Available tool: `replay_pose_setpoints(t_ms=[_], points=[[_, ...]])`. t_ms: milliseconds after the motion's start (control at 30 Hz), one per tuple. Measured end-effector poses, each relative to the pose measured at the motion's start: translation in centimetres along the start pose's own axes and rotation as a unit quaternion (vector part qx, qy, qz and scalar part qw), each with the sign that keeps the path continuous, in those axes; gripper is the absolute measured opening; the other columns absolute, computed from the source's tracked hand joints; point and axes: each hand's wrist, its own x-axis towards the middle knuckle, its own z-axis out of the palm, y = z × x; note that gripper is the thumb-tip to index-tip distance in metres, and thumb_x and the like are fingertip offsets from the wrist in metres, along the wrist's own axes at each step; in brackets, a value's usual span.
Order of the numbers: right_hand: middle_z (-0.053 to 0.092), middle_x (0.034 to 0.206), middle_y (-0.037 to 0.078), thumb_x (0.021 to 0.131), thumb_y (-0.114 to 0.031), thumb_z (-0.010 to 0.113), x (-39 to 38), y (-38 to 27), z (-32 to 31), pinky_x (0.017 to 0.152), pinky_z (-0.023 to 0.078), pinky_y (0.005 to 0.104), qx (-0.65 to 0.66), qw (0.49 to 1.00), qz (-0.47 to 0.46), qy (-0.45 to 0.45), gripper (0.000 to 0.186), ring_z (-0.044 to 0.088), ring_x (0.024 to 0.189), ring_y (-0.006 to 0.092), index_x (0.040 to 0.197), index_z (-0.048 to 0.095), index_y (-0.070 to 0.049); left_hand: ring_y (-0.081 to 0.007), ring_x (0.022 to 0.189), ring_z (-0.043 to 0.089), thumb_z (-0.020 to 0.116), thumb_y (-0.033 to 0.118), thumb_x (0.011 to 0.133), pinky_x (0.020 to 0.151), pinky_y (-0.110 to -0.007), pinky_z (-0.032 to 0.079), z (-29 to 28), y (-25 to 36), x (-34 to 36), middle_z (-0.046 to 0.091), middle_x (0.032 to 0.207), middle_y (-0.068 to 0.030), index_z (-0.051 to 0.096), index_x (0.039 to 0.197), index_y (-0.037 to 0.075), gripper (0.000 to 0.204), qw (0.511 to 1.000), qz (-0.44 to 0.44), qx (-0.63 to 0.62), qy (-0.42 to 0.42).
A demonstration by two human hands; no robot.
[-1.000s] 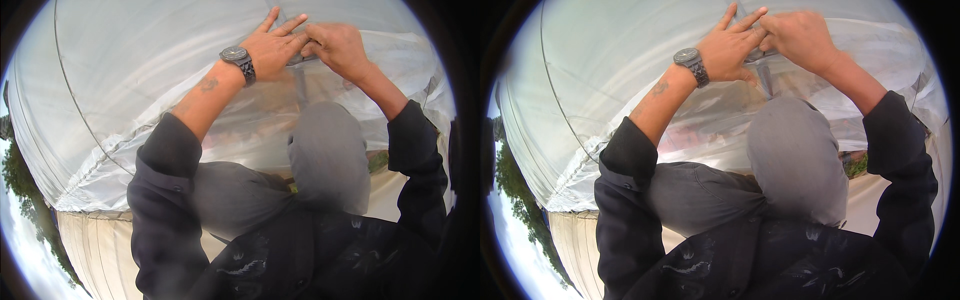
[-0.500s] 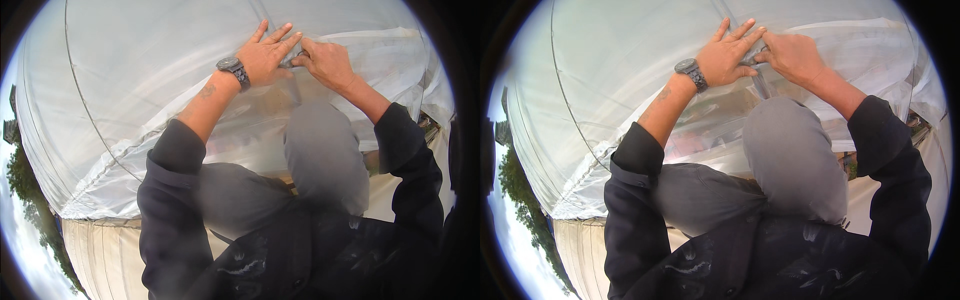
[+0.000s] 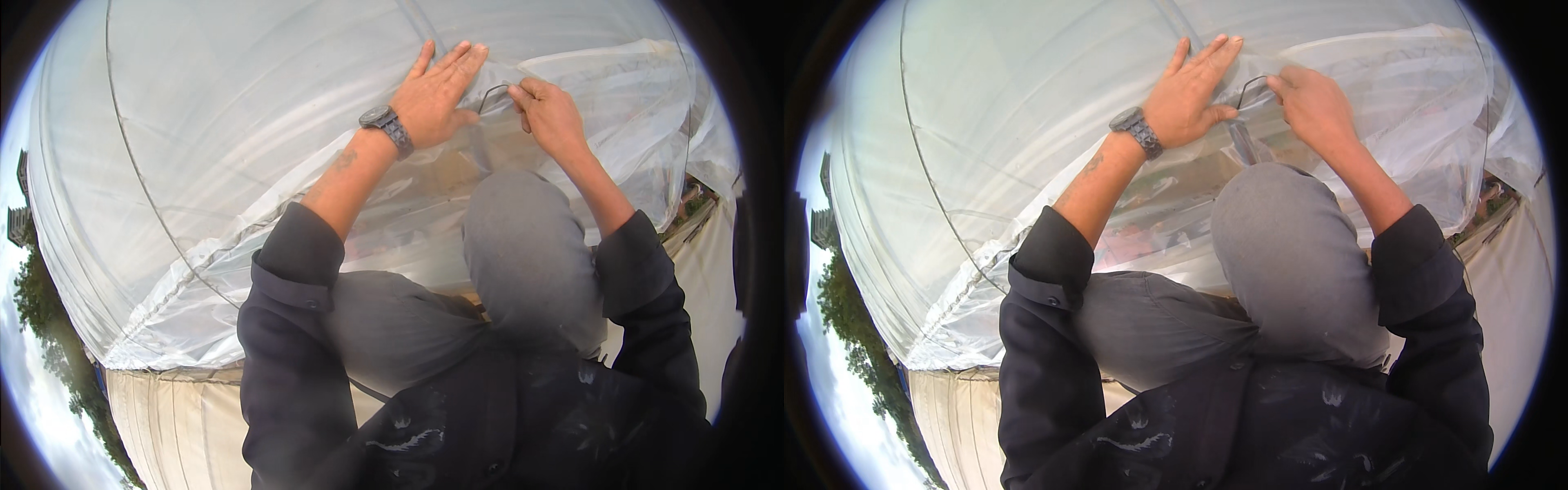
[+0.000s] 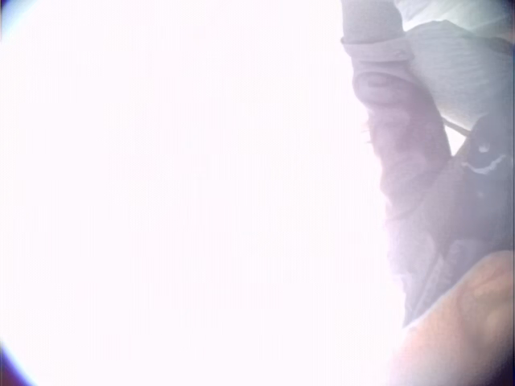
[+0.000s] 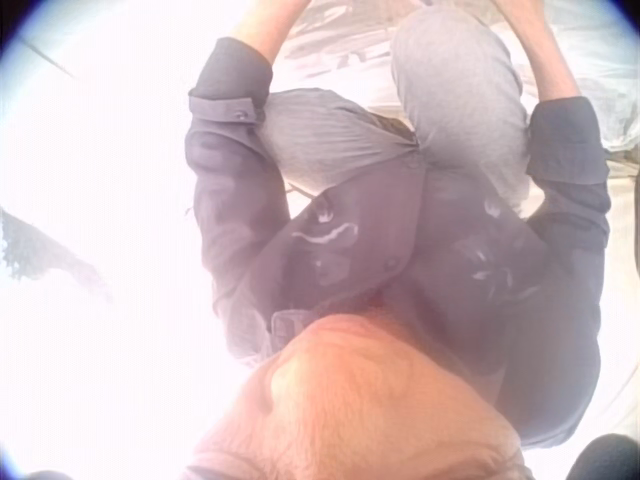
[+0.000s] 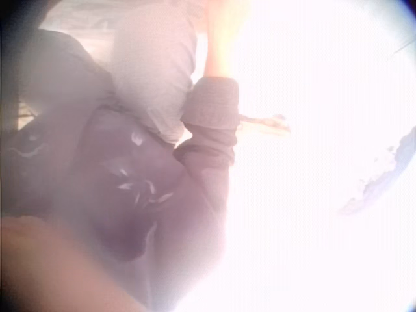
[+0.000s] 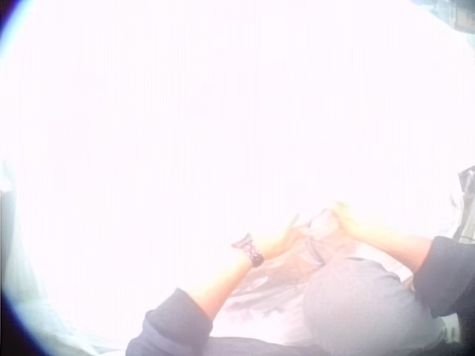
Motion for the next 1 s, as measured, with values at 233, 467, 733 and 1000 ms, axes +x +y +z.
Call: replay_pose_setpoints(t_ms=[233, 467, 733, 1000], points=[[0.045, 0.055, -0.002, 0.105, -0.036, 0.06, -1.1, 0.8, 0.8, 0.046, 0.032, 0.034, 0.18, 0.967, 0.168, -0.064, 0.04, 0.037, 0.047, 0.0109, 0.077, 0.058, -0.007, -0.0283, 0.156, 0.031, 0.078, 0.035, 0.09, 0.128, -0.057, 0.014, 0.4, -0.2, 0.1, 0.042, 0.163, -0.013, 0.024, 0.164, 0.008, 0.096, 1.0, 0.01, 0.011, 0.025], [0.047, 0.057, -0.003, 0.103, -0.039, 0.062, -0.3, -0.9, 0.3, 0.048, 0.034, 0.0301, 0.209, 0.936, 0.276, -0.061, 0.038, 0.031, 0.047, 0.0086, 0.084, 0.062, -0.006, -0.0277, 0.146, 0.045, 0.071, 0.028, 0.093, 0.126, -0.052, 0.027, 1.7, 0.8, 3.7, 0.055, 0.15, -0.0096, 0.05, 0.149, 0.005, 0.063, 0.986, 0.01, 0.101, 0.133], [0.064, 0.085, 0.005, 0.096, -0.033, 0.073, -1.9, 1.4, -2.4, 0.063, 0.05, 0.0396, 0.197, 0.951, 0.239, -0.001, 0.032, 0.052, 0.063, 0.0152, 0.096, 0.069, -0.001, -0.0287, 0.145, 0.046, 0.068, 0.031, 0.096, 0.124, -0.05, 0.029, 2.2, 1.1, 6.7, 0.055, 0.15, -0.0119, 0.052, 0.149, 0.007, 0.061, 0.993, -0.075, -0.003, 0.09], [0.063, 0.11, 0.003, 0.077, -0.022, 0.083, -3.6, 4.2, -2.9, 0.09, 0.046, 0.0395, -0.24, 0.907, -0.311, 0.153, 0.032, 0.059, 0.106, 0.0259, 0.104, 0.067, -0.012, -0.0298, 0.143, 0.048, 0.065, 0.035, 0.099, 0.123, -0.049, 0.031, 3.0, 1.1, 6.6, 0.055, 0.151, -0.0142, 0.053, 0.149, 0.009, 0.058, 0.989, -0.109, -0.074, 0.062]])
